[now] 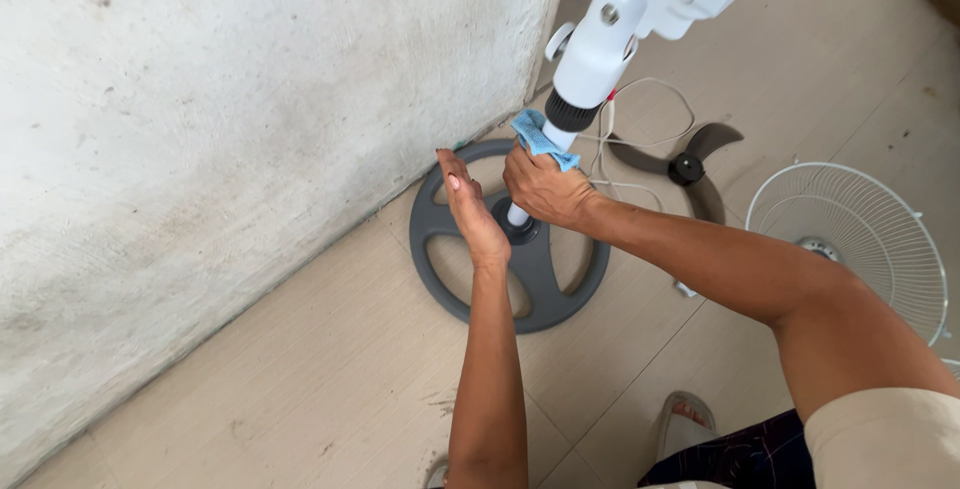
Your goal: The person wipes the white stand and grey base of a disassembled electric fan using a blue cloth. The fan blades and cages are visible on the floor nearby, but the person only cleans the base and stand.
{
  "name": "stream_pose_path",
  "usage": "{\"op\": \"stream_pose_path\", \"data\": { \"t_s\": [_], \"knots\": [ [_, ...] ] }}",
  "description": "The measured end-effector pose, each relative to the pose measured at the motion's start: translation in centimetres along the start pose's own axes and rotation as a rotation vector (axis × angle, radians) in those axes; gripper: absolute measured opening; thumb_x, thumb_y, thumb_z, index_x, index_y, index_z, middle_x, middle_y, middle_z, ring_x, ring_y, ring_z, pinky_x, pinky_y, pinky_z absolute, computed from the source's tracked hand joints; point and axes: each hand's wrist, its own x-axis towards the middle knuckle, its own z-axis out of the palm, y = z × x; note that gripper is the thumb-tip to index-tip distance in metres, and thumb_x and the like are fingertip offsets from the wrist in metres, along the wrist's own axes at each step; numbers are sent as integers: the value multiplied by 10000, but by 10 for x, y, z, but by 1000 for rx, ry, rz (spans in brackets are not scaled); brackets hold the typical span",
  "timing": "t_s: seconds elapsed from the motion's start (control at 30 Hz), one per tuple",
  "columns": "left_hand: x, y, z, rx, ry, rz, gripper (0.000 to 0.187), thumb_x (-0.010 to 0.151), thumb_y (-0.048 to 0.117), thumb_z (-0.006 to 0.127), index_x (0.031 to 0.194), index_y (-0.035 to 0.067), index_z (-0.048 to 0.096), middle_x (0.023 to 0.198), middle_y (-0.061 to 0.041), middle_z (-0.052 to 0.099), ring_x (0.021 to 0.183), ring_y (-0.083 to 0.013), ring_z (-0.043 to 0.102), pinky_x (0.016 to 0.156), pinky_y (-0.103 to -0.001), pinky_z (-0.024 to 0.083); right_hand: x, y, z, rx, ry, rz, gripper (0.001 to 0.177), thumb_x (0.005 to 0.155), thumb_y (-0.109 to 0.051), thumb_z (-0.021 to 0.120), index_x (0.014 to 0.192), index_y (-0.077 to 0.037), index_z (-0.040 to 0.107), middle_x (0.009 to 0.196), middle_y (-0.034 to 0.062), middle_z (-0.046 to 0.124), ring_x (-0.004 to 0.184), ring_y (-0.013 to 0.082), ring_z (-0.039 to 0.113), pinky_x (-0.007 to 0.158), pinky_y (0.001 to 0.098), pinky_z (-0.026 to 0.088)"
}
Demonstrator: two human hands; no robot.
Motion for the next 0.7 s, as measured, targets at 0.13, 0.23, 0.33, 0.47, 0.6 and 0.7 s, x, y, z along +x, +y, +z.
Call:
{"op": "stream_pose_path", "data": {
  "t_s": [0.13, 0.23, 0.33, 0.47, 0.6, 0.7],
  "knots": [
    [0, -10, -13, 16, 1, -11, 802, 1048, 558, 310, 1642, 58, 109, 1727, -167, 116, 1595, -332, 112, 1257, -507, 46, 0, -23, 16, 44, -49, -8, 307, 846, -289, 588, 911, -40, 755, 939, 183, 705, 1042, 358, 639, 1055, 494, 376],
    [1, -17, -19, 10, -1, -25, 789, 1056, 545, 306, 1641, 50, 121, 1720, -174, 139, 1596, -323, 123, 1267, -477, 57, -1, -38, 26, 40, -96, -25, 323, 840, -298, 585, 939, -44, 758, 975, 195, 707, 1062, 362, 631, 1071, 499, 368],
    [0, -25, -23, 35, 3, -51, 787, 1055, 550, 301, 1635, 45, 135, 1715, -179, 162, 1594, -311, 134, 1274, -461, 66, -2, -55, 36, 34, -143, -40, 329, 850, -292, 591, 970, -37, 762, 1010, 201, 707, 1088, 367, 619, 1072, 506, 351],
    [-5, -34, -32, 98, 25, -106, 789, 1043, 561, 291, 1630, 52, 150, 1702, -173, 193, 1585, -292, 153, 1270, -456, 81, -4, -79, 54, 36, -222, -63, 314, 862, -284, 598, 988, -48, 763, 1065, 201, 706, 1134, 366, 602, 1081, 506, 326],
    [-9, -42, -40, 141, 62, -177, 788, 1026, 559, 302, 1622, 62, 164, 1694, -151, 211, 1576, -280, 163, 1258, -447, 78, -9, -102, 71, 41, -238, -64, 349, 875, -297, 588, 1042, -42, 758, 1093, 202, 698, 1155, 379, 587, 1108, 549, 293],
    [-9, -44, -45, 139, 71, -186, 786, 1032, 562, 312, 1621, 59, 178, 1695, -147, 215, 1579, -285, 169, 1269, -447, 84, -11, -120, 82, 70, -282, -70, 410, 908, -307, 572, 1165, -23, 718, 1169, 205, 676, 1201, 394, 563, 1129, 586, 261]
  ]
}}
